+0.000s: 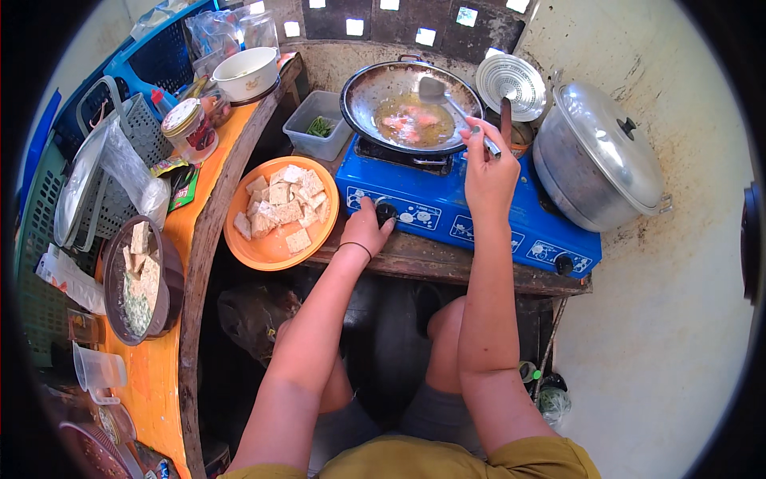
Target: The recorder prepares tofu slices by placing them in a bowl and then frying them in a pan on a portable stove.
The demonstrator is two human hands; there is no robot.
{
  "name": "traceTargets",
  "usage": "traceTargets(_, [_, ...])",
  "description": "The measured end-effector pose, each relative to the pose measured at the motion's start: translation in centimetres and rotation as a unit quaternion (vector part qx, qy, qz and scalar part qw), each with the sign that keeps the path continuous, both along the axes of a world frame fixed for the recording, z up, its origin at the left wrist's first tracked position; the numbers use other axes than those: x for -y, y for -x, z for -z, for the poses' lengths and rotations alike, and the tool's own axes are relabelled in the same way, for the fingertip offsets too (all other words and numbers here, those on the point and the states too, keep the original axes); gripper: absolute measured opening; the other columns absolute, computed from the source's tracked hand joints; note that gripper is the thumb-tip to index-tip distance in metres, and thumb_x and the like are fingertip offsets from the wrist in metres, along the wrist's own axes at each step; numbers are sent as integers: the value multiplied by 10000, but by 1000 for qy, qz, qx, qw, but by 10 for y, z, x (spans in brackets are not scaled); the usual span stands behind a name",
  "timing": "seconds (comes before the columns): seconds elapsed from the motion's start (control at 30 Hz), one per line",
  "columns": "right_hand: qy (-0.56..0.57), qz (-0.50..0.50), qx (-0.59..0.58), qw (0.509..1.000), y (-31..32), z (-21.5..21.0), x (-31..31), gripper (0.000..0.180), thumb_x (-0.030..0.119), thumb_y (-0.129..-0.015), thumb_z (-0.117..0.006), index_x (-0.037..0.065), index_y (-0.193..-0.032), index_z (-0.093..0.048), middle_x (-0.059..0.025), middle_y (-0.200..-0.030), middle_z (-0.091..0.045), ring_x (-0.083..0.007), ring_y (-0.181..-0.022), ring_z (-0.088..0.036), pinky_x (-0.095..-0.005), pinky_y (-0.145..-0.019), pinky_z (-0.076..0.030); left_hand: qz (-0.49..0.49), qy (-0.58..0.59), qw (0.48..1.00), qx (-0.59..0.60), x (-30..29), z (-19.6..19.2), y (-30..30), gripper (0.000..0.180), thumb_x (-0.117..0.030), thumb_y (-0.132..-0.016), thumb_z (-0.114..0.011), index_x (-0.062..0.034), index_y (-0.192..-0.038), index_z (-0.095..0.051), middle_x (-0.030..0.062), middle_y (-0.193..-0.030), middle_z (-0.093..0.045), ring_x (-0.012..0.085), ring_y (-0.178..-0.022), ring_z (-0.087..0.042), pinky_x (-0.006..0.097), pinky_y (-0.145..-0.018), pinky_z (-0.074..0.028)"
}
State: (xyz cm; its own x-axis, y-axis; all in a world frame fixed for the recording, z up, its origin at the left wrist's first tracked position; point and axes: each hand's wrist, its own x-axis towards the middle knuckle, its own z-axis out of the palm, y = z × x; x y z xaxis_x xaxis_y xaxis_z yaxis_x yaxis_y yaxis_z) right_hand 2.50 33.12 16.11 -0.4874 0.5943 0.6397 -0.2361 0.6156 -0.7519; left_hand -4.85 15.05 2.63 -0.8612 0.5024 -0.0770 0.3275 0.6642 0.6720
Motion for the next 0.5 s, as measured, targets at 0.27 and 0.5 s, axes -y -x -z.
traceTargets(0.27, [11, 58, 66, 996, 2, 14, -16, 300, 206, -1034, -533, -2, -1192, -680, -115, -929, -740, -129, -830, -690, -259, -699, -550, -1, 2, 1000, 4, 0, 1, 0, 530, -316, -863, -730, 18, -1139, -424, 310, -1018, -664, 461, -974, -654, 503, -859, -527])
traceTargets(0.5, [55, 15, 70, 996, -5, -6, 7, 369, 253, -1050, -487, -45, -1124, -692, -112, -844, -742, -115, -735, -689, -246, -626, -532, -21, -6, 999, -46, -1, 10, 1, 468, -269, -853, -756, 12, -1082, -459, 228, -863, -695, 408, -845, -691, 452, -775, -537])
